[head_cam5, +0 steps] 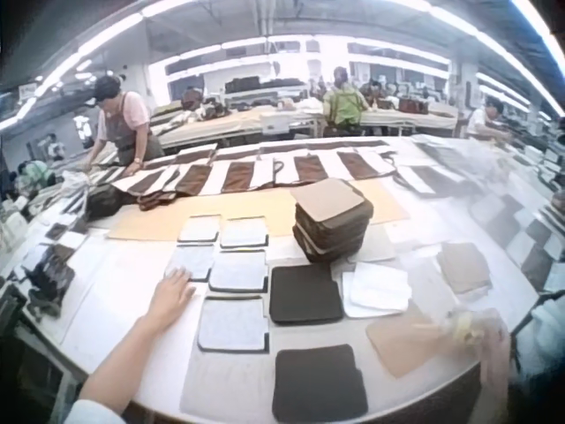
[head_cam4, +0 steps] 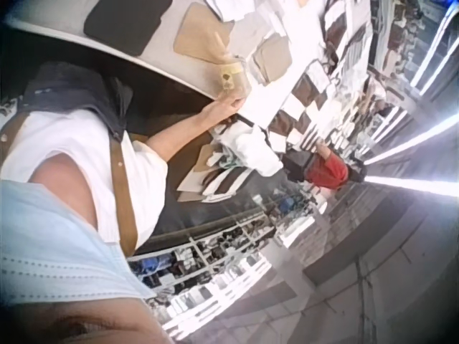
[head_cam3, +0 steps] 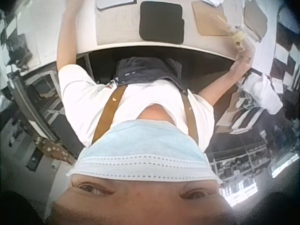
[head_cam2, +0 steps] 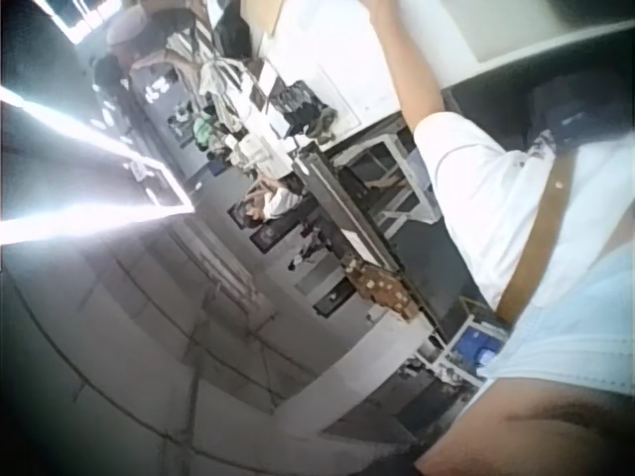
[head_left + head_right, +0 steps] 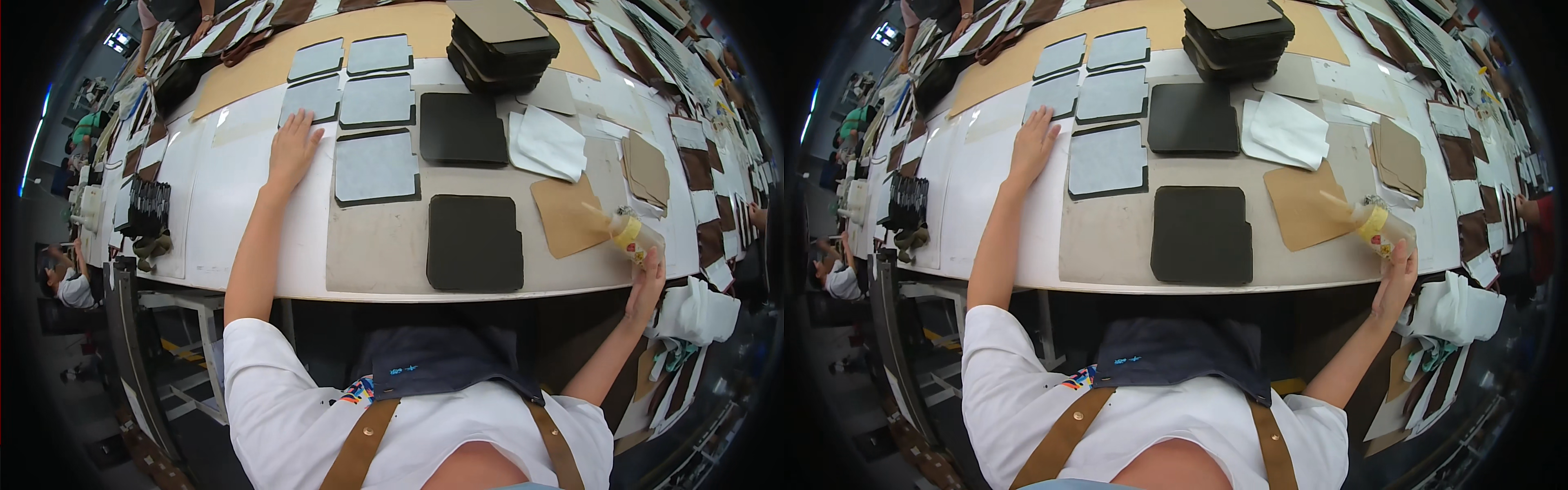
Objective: The person applies glue from a squeeze bottle onto dark rectangular pads and then places white fabric squares on top. They press the fabric down to adhere it to the pads and move the finished units to a stack on the table. The process is repeated for multiple pads in a continuous assembly loop.
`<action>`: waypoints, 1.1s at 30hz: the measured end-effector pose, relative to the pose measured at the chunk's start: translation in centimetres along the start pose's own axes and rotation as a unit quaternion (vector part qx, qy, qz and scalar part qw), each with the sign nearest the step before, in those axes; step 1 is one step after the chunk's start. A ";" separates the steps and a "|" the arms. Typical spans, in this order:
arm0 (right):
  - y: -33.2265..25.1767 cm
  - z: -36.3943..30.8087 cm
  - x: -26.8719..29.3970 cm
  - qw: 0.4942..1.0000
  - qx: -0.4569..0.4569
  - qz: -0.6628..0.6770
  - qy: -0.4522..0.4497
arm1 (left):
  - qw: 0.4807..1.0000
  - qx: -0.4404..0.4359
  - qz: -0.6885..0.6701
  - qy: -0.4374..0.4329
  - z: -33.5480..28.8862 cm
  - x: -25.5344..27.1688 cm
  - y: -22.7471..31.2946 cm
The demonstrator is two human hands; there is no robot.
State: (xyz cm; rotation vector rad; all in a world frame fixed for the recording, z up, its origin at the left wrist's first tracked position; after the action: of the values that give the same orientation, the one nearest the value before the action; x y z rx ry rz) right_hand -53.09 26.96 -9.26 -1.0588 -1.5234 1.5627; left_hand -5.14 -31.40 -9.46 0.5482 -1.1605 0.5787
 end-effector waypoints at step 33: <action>-4.9 -3.8 1.2 0.919 0.130 0.339 0.152 | 0.875 -0.417 -0.242 -0.044 -9.2 2.8 43.8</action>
State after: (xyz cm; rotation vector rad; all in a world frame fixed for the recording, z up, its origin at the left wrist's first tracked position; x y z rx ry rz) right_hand -50.41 29.99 -4.40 -1.6826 -0.7326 1.8633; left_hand -27.62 7.20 -5.17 0.0922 -1.1744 -0.3947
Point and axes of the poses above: each hand's wrist, its own z-axis towards the middle knuckle, its own x-axis out of the back of the hand, y = z × x, the point moved 9 cm from there along z, towards the middle knuckle, and after that the axes turned 4 degrees about -x, right-handed, at the moved point
